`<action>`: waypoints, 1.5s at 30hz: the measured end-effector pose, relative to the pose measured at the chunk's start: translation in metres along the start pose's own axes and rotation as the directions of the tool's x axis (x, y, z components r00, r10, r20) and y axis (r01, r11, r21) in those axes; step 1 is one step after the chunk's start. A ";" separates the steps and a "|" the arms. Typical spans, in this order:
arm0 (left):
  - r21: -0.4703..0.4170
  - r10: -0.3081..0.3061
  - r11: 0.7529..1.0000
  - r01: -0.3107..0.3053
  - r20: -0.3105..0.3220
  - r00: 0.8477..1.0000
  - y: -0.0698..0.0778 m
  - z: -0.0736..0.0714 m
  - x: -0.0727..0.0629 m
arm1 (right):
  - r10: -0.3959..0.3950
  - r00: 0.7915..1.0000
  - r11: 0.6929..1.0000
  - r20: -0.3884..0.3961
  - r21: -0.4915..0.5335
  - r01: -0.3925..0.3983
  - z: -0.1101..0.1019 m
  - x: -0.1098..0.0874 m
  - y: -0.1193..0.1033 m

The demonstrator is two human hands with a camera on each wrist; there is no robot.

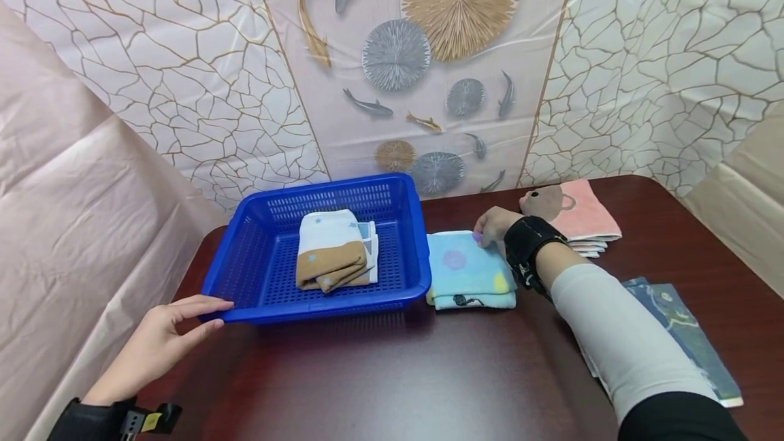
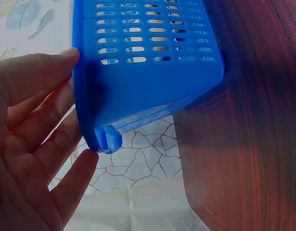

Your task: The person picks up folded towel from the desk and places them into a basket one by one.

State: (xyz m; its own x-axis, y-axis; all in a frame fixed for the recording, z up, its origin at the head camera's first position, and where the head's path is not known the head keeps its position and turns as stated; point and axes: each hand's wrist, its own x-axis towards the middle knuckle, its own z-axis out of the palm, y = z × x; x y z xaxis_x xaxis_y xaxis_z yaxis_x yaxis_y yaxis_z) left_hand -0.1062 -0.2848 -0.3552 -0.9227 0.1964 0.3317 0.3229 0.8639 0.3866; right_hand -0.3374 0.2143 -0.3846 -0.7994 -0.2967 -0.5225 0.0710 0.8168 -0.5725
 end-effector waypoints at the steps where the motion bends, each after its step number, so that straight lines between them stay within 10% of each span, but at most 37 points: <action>1: -0.001 0.000 1.000 0.000 -0.001 1.000 0.000 0.000 0.000 | 0.003 1.000 1.000 0.001 -0.002 -0.003 0.001 -0.001 -0.001; 45: -0.031 -0.006 0.999 0.005 -0.027 1.000 0.000 0.005 -0.003 | -0.277 0.960 0.950 0.042 -0.136 0.280 0.049 -0.054 0.005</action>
State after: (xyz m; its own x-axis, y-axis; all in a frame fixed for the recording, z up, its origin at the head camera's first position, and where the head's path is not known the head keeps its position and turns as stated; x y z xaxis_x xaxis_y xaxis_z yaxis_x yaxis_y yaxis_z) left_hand -0.1048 -0.2833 -0.3608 -0.9185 0.1784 0.3528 0.3245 0.8500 0.4150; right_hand -0.2649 0.2101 -0.3902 -0.7623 -0.5314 -0.3696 -0.2370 0.7605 -0.6045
